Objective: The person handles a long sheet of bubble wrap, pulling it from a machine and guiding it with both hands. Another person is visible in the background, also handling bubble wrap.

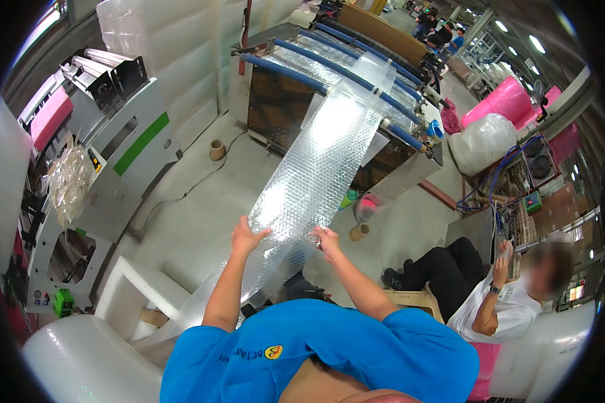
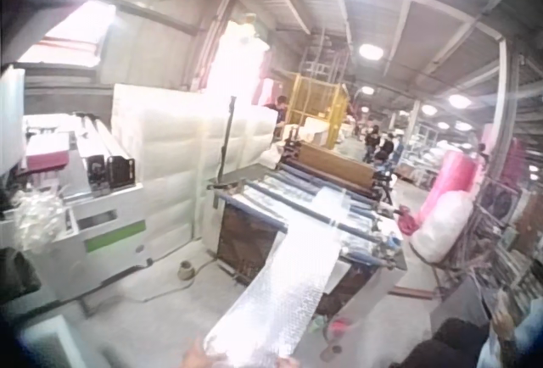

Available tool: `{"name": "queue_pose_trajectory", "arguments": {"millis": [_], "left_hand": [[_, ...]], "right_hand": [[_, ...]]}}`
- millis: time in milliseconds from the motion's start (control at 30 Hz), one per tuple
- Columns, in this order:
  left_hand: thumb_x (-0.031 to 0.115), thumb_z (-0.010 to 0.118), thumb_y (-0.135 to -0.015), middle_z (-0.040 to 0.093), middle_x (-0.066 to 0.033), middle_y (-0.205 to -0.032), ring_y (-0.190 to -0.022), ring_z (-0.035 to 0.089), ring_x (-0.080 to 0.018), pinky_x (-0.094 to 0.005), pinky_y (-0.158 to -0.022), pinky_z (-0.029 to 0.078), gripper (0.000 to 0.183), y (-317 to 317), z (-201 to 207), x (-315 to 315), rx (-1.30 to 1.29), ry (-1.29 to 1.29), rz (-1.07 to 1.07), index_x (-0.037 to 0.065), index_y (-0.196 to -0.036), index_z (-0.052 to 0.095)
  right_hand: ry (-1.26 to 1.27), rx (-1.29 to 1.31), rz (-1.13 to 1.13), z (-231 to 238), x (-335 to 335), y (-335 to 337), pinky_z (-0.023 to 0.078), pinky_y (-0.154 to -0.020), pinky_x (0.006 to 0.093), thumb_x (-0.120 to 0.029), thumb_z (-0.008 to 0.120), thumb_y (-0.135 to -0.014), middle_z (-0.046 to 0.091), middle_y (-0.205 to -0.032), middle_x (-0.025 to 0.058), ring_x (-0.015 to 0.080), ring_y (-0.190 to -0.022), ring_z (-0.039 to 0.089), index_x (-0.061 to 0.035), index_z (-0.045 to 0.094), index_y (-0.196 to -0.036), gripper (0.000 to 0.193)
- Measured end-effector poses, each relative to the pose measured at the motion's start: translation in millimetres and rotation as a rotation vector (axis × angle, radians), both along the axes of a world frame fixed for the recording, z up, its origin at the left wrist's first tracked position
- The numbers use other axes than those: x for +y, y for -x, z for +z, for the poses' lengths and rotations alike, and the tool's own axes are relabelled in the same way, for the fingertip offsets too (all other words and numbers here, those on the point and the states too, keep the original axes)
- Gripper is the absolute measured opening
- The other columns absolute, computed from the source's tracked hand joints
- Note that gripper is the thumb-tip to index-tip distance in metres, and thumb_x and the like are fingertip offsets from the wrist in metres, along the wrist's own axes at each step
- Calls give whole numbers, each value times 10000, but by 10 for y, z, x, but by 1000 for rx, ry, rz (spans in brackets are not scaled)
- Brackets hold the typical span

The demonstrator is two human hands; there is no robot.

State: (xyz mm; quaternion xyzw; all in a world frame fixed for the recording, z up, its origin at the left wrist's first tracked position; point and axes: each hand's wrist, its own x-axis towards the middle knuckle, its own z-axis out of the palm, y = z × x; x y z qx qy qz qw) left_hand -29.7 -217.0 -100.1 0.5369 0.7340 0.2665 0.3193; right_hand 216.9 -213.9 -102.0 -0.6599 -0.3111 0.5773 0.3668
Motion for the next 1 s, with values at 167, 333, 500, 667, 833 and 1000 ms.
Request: {"name": "queue_pose_trajectory", "arguments": {"millis": [167,333,500,667,833,1000], "left_hand": [[346,748,-478,566,-145,-886,-826,538,-244,-306,-737,406,650,279,-277,10,-205,229,-193,-9,-959,490],[269,768,-464,582,-131,-868,-806,547,-206,-286,-740,409,565,452,-395,134,-350,325,-353,-25,-895,550],[379,763,-431,566,-144,-911,-848,542,-232,-298,-742,411,711,279,-476,119,-101,416,-273,-31,-950,503],[523,728,-376,536,-150,-979,-902,527,-246,-319,-752,411,943,104,-477,35,171,667,-172,-26,-1060,381],[575,705,-356,528,-157,-984,-926,515,-251,-322,-760,409,986,-22,-397,201,232,660,-62,-13,-1060,344],[572,702,-365,530,-158,-977,-919,518,-248,-326,-748,413,962,-246,-318,762,192,618,-48,-5,-1049,349]], "right_hand": [[37,-19,46,-91,53,-118,390,-490,205,-284,481,-800,587,-796,-2,60,-568,471,-109,517,-825,181],[95,51,56,-198,84,-135,398,-501,212,-284,473,-805,588,-831,7,64,-583,484,-113,505,-855,182],[125,61,60,-304,109,-163,400,-529,214,-291,470,-807,589,-838,3,63,-608,486,-121,502,-852,180],[209,43,136,-445,65,-214,402,-554,224,-306,474,-803,588,-837,-19,68,-647,487,-131,503,-844,182],[201,73,128,-553,321,-334,399,-558,226,-307,490,-794,589,-811,-9,73,-657,492,-122,518,-798,187],[139,64,112,-540,872,-573,397,-563,224,-293,494,-793,586,-805,2,75,-662,498,-110,528,-816,187]]}}
